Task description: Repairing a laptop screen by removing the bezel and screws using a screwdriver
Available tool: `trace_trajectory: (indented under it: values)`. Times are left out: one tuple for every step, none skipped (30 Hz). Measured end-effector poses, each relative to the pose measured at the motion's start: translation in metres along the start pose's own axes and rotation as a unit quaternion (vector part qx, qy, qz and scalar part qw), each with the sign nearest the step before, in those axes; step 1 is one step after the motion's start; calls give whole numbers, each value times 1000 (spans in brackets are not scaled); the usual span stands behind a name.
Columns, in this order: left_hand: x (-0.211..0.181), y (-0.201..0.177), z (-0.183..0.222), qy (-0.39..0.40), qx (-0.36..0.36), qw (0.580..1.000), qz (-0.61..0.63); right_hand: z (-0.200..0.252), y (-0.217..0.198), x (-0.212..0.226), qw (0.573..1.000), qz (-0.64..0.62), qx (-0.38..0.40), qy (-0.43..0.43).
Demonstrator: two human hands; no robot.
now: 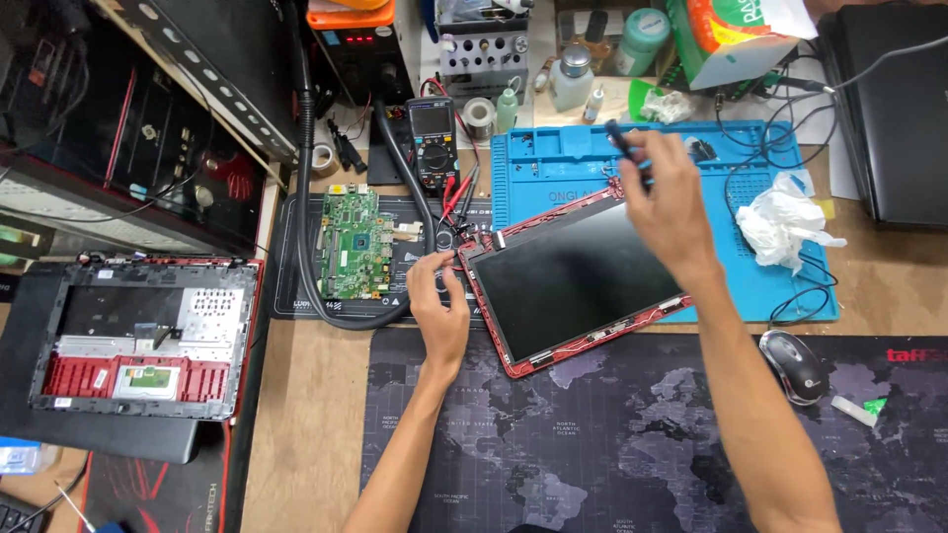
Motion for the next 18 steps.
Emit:
trace_trajectory:
  values:
    - [-3,-1,-1,0,-2,1000,-1,1,7,17,1000,-1,1,-2]
    - [-6,0,-2,7,6,1000,-15,3,13,33,998,-65,-5,-6]
    - [-9,0,-3,14,15,999,-30,5,18,49,992,-129,-12,-9]
    - [-6,3,-4,13,14,999,-30,7,30,50,992,-129,-11,-10]
    - [-2,6,-5,18,30,998,-49,10,41,50,984,-175,-16,-30]
    - [1,9,-6,22,46,996,-69,13,52,51,974,-221,-21,-50]
    - [0,11,-7,21,46,996,-70,16,60,57,974,-222,-19,-50]
    - [0,13,-10,31,60,994,-86,18,68,62,970,-233,-31,-63]
    - [-1,14,-13,40,74,991,-102,19,75,68,966,-244,-42,-76]
    - [3,17,-13,40,73,991,-103,20,83,64,966,-245,-41,-77]
    - [7,20,-13,45,82,989,-113,21,91,59,962,-251,-56,-93]
    - [11,23,-12,49,93,987,-122,22,99,54,958,-258,-70,-107]
    - [12,22,-12,48,93,987,-123,22,102,54,958,-258,-69,-107]
    - [12,23,-12,48,97,987,-122,21,105,53,957,-258,-73,-111]
    - [13,23,-12,49,102,986,-121,20,108,53,956,-258,-77,-116]
    - [13,23,-11,48,102,986,-121,20,110,53,956,-259,-76,-116]
    - [13,23,-10,42,111,985,-128,19,112,53,956,-260,-73,-116]
    - [14,23,-10,37,120,983,-134,18,113,52,956,-261,-69,-117]
Point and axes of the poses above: each hand's wrist, its own z-axis away from the middle knuckle, its own y-axis out of the palm, x = y × z, the point moved 2 cm from there along -z, towards the middle knuckle, and after that the axes turned 3 degrees about -z, right-handed, at the moved point
